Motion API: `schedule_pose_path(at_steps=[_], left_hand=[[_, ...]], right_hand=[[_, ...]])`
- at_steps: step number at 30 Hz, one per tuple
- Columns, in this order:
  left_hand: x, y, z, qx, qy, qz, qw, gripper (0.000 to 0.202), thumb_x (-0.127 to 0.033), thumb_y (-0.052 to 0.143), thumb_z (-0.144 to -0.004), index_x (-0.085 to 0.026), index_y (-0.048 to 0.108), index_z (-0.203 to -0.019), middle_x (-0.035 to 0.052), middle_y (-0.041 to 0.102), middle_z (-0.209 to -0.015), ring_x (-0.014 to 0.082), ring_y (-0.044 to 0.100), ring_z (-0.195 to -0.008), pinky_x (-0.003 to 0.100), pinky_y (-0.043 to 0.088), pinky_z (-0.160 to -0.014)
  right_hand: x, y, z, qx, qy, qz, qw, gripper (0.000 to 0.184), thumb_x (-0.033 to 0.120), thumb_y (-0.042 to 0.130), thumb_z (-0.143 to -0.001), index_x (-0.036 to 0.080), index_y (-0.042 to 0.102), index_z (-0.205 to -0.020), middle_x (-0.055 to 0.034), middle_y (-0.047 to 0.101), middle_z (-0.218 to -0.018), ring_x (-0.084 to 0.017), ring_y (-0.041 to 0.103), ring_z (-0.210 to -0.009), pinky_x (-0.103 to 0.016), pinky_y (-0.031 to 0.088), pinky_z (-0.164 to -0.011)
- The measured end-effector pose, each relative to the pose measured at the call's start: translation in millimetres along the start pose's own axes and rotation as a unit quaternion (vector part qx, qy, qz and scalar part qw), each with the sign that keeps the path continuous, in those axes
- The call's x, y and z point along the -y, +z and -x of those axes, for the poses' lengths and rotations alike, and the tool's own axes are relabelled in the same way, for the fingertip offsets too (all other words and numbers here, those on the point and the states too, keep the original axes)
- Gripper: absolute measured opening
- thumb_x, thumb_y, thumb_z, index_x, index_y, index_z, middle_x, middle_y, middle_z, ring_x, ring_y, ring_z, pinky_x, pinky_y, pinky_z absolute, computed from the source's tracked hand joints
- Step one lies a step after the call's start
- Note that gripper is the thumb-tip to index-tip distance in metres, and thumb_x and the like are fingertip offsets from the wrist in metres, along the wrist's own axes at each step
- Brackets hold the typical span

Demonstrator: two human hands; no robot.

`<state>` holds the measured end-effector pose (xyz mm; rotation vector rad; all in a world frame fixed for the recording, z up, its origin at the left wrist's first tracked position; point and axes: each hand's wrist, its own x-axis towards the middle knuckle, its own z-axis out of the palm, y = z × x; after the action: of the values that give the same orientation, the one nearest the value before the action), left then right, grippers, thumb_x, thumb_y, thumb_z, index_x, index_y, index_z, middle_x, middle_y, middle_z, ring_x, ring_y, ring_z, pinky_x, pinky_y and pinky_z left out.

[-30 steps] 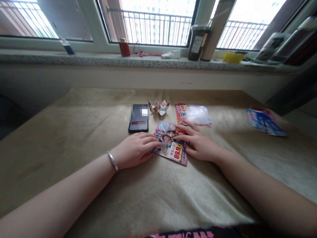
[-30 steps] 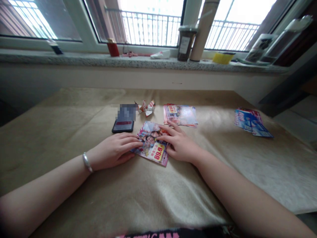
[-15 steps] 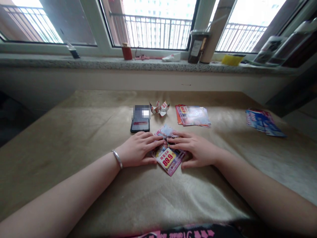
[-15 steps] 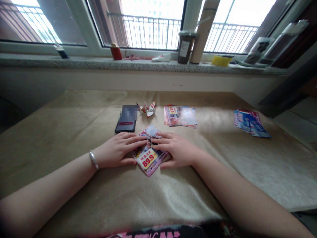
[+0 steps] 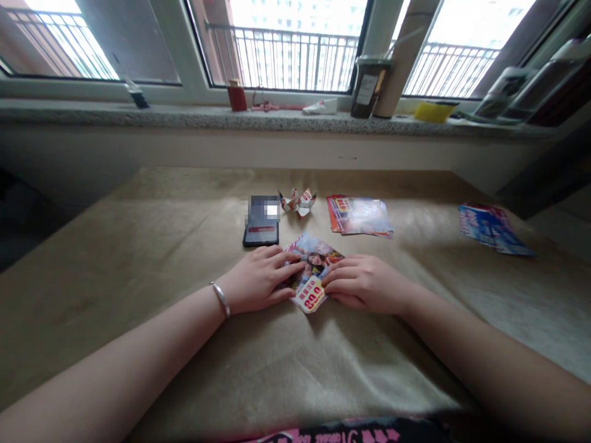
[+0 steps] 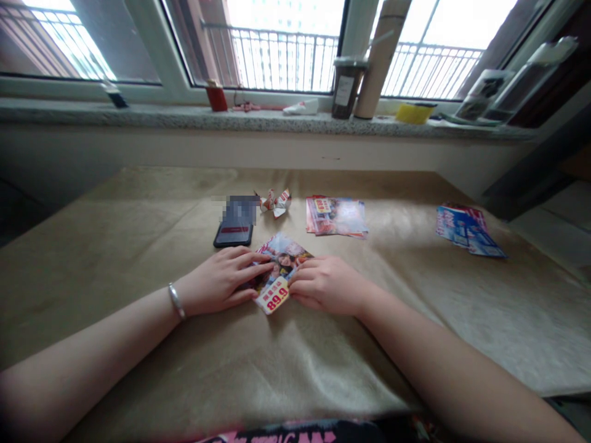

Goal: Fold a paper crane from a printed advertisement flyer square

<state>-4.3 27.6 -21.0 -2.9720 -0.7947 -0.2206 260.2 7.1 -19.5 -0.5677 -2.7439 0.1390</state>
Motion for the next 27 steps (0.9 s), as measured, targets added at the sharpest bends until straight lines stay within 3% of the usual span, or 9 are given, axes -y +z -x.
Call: schedule_pose_path(at_steps=[4, 10, 21, 27], left_hand=[[1.8, 0.6, -0.7, -0.008, 0.001, 0.037, 0.999, 0.040, -0.041, 0.045, -0.090, -0.021, 0.054, -0.123, 0.0068, 0.057, -0.125, 0.0250, 0.049, -0.108, 0.043, 0.042, -0.094], [6.0, -3.4, -3.6, -0.028, 0.075, 0.127, 0.989, 0.034, -0.034, 0.048, -0.090, -0.020, 0.057, -0.119, 0.0085, 0.062, -0.117, 0.0235, 0.050, -0.115, 0.041, 0.045, -0.095], [4.3, -10.5, -1.0, -0.015, 0.099, 0.153, 0.983, 0.033, -0.030, 0.052, -0.086, -0.019, 0.058, -0.117, 0.0081, 0.062, -0.119, 0.0234, 0.055, -0.111, 0.042, 0.047, -0.094], [-1.6, -8.6, -2.2, -0.005, 0.100, 0.145, 0.984, 0.032, -0.022, 0.048, -0.086, -0.015, 0.057, -0.116, 0.0083, 0.062, -0.118, 0.0228, 0.055, -0.112, 0.039, 0.047, -0.095]], right_hand=[[-3.3, -0.9, 2.6, -0.012, 0.052, -0.054, 0.997, 0.019, 0.018, 0.047, -0.086, 0.019, 0.066, -0.086, -0.0046, 0.070, -0.087, -0.014, 0.064, -0.085, -0.029, 0.051, -0.079], [-14.5, -9.0, 7.3, 0.010, 0.092, -0.138, 0.986, 0.018, 0.013, 0.049, -0.082, 0.018, 0.065, -0.088, -0.0061, 0.068, -0.088, -0.016, 0.061, -0.084, -0.029, 0.049, -0.078], [-27.4, -4.1, 2.9, -0.017, 0.218, -0.133, 0.967, 0.021, 0.024, 0.043, -0.090, 0.017, 0.060, -0.081, -0.0054, 0.063, -0.077, -0.015, 0.056, -0.072, -0.026, 0.045, -0.064], [-24.7, -1.0, 1.9, -0.033, 0.253, -0.114, 0.960, 0.020, 0.024, 0.043, -0.089, 0.017, 0.060, -0.080, -0.0056, 0.064, -0.080, -0.016, 0.058, -0.072, -0.026, 0.044, -0.066]])
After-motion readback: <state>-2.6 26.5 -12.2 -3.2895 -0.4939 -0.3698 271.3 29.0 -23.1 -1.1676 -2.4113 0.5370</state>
